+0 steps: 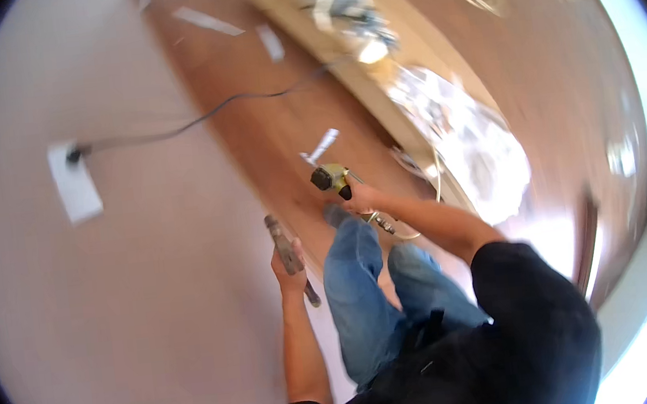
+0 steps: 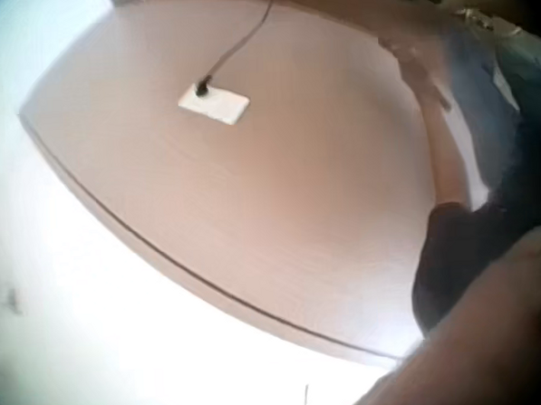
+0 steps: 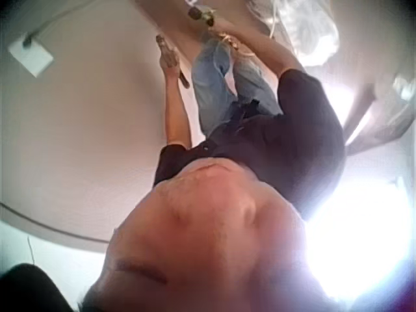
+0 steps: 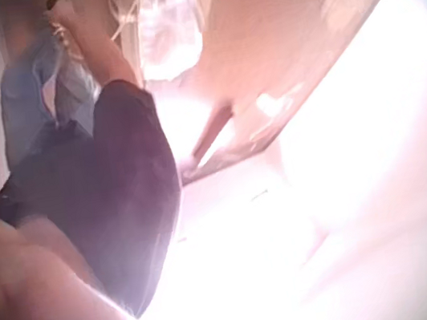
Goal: The person installs wooden baseboards along the wall of a room. They use a hammer to tap the trim into position and a pneumatic nail gun to fasten the boards to the wall, handling small wooden blocks and thin strips of wood.
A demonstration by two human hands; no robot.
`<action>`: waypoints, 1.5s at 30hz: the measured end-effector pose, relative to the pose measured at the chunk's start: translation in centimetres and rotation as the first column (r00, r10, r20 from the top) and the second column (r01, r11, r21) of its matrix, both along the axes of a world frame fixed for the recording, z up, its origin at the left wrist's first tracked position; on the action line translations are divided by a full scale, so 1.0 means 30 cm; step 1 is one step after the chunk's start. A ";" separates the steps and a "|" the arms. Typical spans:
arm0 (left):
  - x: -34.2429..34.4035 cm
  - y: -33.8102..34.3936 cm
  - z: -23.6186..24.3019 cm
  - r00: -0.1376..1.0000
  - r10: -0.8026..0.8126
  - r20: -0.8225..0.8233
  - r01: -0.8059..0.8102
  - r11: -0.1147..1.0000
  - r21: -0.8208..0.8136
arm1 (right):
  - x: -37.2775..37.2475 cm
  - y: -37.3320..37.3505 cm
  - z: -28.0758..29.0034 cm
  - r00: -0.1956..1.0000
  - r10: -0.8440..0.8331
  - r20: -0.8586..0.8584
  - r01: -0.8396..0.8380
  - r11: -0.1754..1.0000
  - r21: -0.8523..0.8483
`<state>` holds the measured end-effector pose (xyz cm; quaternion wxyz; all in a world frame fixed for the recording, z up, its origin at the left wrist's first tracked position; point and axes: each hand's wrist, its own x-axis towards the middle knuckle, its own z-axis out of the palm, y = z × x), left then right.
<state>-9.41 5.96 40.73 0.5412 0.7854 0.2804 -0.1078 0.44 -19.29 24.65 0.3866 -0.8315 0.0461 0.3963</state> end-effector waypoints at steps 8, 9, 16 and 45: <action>-0.424 -0.262 0.400 0.999 -0.037 -0.016 0.033 0.984 -0.172 | -0.749 -0.826 0.757 0.997 -0.063 -0.044 0.056 0.988 -0.143; -0.505 -0.242 0.424 0.996 -0.068 -0.066 0.054 0.980 -0.192 | -0.839 -0.888 0.941 0.981 -0.120 -0.149 0.105 0.989 -0.104; -0.341 -0.426 0.959 0.946 -0.253 -0.203 0.222 0.961 -0.162 | -1.252 -1.349 1.536 0.853 -0.492 0.175 0.499 0.867 0.004; -0.561 -1.382 0.867 0.206 -0.909 -0.363 0.966 0.129 0.226 | -4.071 -1.802 2.216 -0.539 0.031 0.842 0.520 -0.773 0.362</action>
